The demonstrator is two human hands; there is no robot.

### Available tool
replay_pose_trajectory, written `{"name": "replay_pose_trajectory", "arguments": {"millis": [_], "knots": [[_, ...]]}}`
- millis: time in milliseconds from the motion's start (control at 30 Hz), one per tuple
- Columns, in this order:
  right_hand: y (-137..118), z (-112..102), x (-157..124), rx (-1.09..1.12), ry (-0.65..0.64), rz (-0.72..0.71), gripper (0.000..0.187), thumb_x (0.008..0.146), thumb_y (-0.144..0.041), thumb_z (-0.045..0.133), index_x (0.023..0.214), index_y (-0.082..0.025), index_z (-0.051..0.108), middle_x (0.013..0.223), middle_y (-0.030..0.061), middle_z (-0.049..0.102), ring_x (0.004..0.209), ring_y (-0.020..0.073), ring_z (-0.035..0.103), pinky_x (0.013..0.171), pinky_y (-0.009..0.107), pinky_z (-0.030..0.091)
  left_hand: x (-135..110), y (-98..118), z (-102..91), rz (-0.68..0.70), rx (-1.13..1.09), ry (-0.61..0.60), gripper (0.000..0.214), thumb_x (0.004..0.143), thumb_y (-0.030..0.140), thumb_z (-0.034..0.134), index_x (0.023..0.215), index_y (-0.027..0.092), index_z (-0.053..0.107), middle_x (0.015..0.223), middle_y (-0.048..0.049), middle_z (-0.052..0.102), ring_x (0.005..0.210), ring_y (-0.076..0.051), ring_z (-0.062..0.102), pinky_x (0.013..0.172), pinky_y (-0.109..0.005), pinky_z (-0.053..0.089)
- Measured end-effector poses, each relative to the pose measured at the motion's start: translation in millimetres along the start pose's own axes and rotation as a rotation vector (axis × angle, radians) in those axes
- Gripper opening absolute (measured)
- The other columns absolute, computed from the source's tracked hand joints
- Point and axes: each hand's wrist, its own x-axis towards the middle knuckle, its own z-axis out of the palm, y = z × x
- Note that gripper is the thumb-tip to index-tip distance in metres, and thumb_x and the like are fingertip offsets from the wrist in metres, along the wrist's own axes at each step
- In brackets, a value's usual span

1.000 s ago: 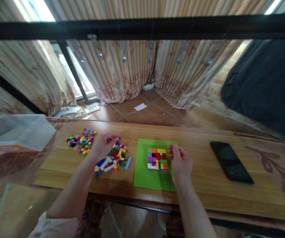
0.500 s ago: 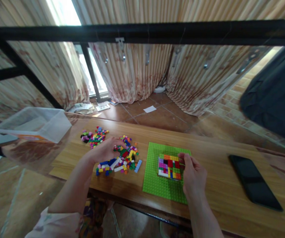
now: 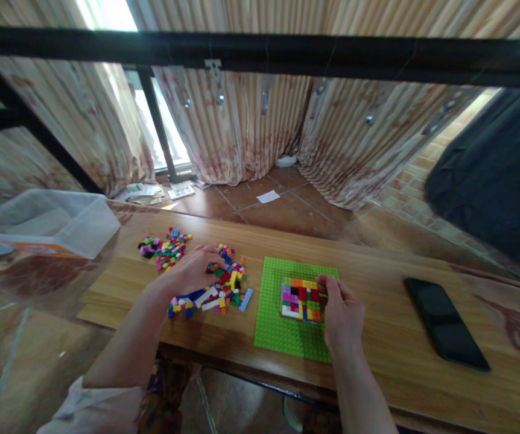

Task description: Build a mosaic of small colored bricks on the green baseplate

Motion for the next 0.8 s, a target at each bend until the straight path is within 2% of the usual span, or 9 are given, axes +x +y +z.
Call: {"name": "replay_pose_trajectory", "arguments": {"millis": [167,300,433,600,800], "knots": [[-1.0,0.7,0.1,0.003,-0.005,-0.004,0.025,0.07,-0.043,0.068,0.072,-0.018,0.071,0.071,0.0021,0.069,0.065,0.0126,0.061,0.06,0.024,0.047,3.7,-3.3,-1.4,0.032,-0.071,0.069,0.017,0.077,0.018,0.056,0.076,0.02,0.073,0.088,-0.0041,0.069,0.088,-0.019,0.062,0.088,-0.031,0.046],[-2.7,0.7,-1.4,0.016,-0.02,0.015,0.027,0.068,-0.044,0.069,0.072,-0.017,0.071,0.07,0.0025,0.069,0.063,0.013,0.061,0.059,0.024,0.046,4.9,-5.2,-0.6,0.034,-0.116,0.054,0.018,0.077,0.014,0.054,0.076,0.019,0.072,0.087,-0.0039,0.069,0.082,-0.017,0.063,0.081,-0.027,0.047],[-3.8,0.5,-2.7,0.019,-0.019,0.01,0.028,0.067,-0.045,0.069,0.072,-0.017,0.071,0.07,0.0032,0.07,0.065,0.0142,0.062,0.058,0.025,0.047,3.7,-3.5,-0.2,0.036,-0.14,0.007,0.023,0.07,0.012,0.058,0.086,0.02,0.072,0.095,-0.0032,0.07,0.089,-0.018,0.063,0.083,-0.027,0.048],[-3.4,0.2,-2.4,0.004,-0.017,0.002,0.028,0.068,-0.044,0.069,0.073,-0.017,0.072,0.071,0.0035,0.07,0.066,0.0148,0.063,0.06,0.026,0.048,2.7,2.9,-3.1,0.031,-0.077,-0.023,0.027,0.067,0.014,0.062,0.091,0.02,0.073,0.099,-0.0053,0.07,0.094,-0.022,0.062,0.088,-0.031,0.048],[-0.7,-0.1,-1.7,-0.008,-0.014,-0.021,0.026,0.068,-0.043,0.07,0.074,-0.017,0.072,0.069,0.003,0.07,0.067,0.016,0.064,0.061,0.027,0.048,3.6,8.1,1.6,0.069,-0.036,-0.012,0.027,0.065,0.014,0.063,0.087,0.023,0.074,0.097,-0.0049,0.07,0.101,-0.024,0.06,0.094,-0.035,0.046]]}}
